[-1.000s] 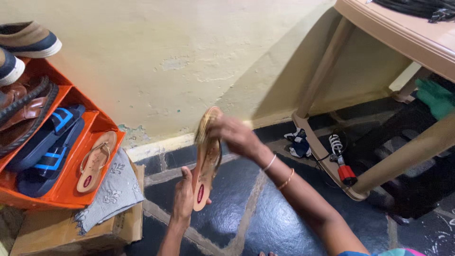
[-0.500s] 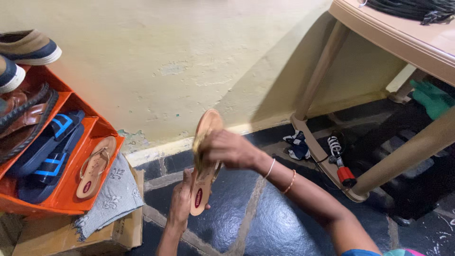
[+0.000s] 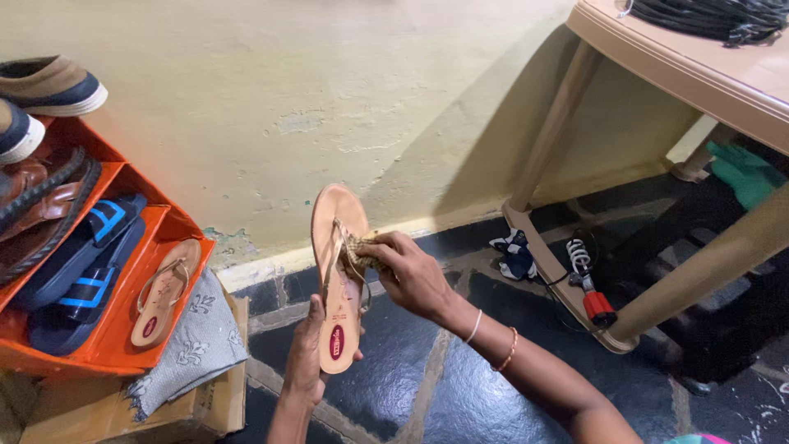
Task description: The person scrubs a pair of flip-flops using a small brush. They clean the insole and straps of one flip-flop, place it on a shoe rack, then pick up the second flip-flop and repeat the cleaning process.
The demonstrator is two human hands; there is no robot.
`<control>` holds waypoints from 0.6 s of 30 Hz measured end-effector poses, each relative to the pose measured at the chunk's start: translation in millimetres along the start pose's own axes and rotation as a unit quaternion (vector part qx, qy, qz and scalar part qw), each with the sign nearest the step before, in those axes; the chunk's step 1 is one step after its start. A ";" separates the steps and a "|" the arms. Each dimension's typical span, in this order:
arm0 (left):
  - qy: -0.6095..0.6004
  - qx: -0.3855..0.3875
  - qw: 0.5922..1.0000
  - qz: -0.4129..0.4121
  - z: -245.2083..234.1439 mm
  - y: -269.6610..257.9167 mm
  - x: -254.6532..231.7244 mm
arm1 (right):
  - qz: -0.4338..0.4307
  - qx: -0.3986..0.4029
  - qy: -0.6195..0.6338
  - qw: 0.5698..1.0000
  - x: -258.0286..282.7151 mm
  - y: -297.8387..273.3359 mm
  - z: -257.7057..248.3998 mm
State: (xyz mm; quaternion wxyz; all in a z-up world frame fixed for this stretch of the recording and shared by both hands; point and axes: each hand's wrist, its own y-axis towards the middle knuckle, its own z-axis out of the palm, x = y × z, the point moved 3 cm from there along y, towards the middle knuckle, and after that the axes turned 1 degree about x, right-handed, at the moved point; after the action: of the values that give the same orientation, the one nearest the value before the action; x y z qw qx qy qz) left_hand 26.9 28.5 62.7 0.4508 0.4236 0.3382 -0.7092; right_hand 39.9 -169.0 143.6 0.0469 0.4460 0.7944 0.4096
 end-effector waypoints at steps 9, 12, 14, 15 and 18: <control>0.009 0.045 0.999 -0.022 3.5 -1.8 -3.4 | -0.090 -0.122 -0.116 0.982 -20.2 42.8 -15.6; 0.000 0.027 1.000 -0.001 -1.4 -2.2 -4.7 | -0.055 -0.097 -0.034 0.993 -3.4 25.6 -3.7; -0.020 0.010 1.000 0.010 -3.4 -0.7 -6.1 | -0.035 -0.068 0.014 0.997 10.4 9.2 2.3; -0.033 0.002 0.999 0.009 -4.7 0.0 -6.5 | -0.030 -0.053 0.020 0.998 16.0 2.1 4.5; -0.030 0.014 0.999 0.008 -3.2 1.7 -6.0 | -0.029 -0.051 -0.011 0.998 11.9 4.9 1.9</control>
State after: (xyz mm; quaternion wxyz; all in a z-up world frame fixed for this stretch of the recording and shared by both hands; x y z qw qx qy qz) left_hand 30.8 32.7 66.6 0.4601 0.4109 0.3110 -0.7230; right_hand 36.9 -157.6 149.2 0.0898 0.4246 0.7844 0.4432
